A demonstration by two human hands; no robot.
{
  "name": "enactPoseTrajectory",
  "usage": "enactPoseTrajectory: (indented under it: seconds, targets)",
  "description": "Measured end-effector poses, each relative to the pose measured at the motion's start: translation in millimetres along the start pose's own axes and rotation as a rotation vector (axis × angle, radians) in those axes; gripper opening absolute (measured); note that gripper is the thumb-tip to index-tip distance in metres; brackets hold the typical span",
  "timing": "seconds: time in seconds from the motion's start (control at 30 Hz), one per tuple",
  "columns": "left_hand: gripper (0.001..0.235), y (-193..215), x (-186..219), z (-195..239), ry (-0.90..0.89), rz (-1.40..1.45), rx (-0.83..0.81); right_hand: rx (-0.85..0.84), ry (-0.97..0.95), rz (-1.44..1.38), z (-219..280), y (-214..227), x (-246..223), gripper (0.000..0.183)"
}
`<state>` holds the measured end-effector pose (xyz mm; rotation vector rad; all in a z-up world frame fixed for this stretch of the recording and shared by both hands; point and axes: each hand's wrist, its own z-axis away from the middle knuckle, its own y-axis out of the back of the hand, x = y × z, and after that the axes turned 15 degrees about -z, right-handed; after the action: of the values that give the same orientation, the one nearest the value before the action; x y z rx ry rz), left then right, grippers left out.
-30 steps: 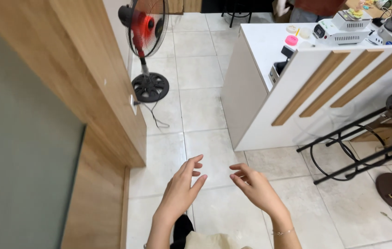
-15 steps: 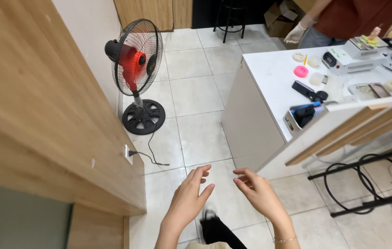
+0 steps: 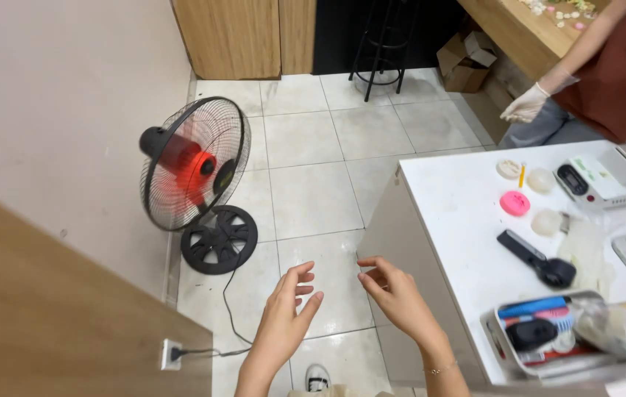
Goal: Organize and display decorative candles on glass shelves in a studio.
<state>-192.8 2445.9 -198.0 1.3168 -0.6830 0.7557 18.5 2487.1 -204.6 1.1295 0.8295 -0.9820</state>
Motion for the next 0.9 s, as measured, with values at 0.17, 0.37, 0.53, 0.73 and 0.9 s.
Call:
enactPoseTrajectory:
  seconds: [0.17,0.37,0.53,0.73,0.9]
  targets:
    - [0.051,-0.7,10.5,-93.1,0.017,0.049,-0.008,-0.014,0.069,-0.047,-89.2,21.3,-20.1,0.03]
    - [0.052,5.8,8.6,-215.8,0.054,0.091,-0.08,-0.021,0.065,-0.062,-200.6,38.4,-52.0,0.031]
    - [0.051,17.1,-1.7,-333.8,0.049,0.12,-0.132,0.092,0.047,-0.098,-301.7,49.0,-75.5,0.032]
    - [0.05,49.8,-7.8,-509.2,-0.011,0.13,-0.168,0.184,0.049,-0.045,-448.8,61.0,-106.0,0.03]
    - [0.045,86.8,17.5,-637.0,-0.086,0.108,-0.077,0.224,0.018,-0.062,-555.0,75.5,-126.9,0.03]
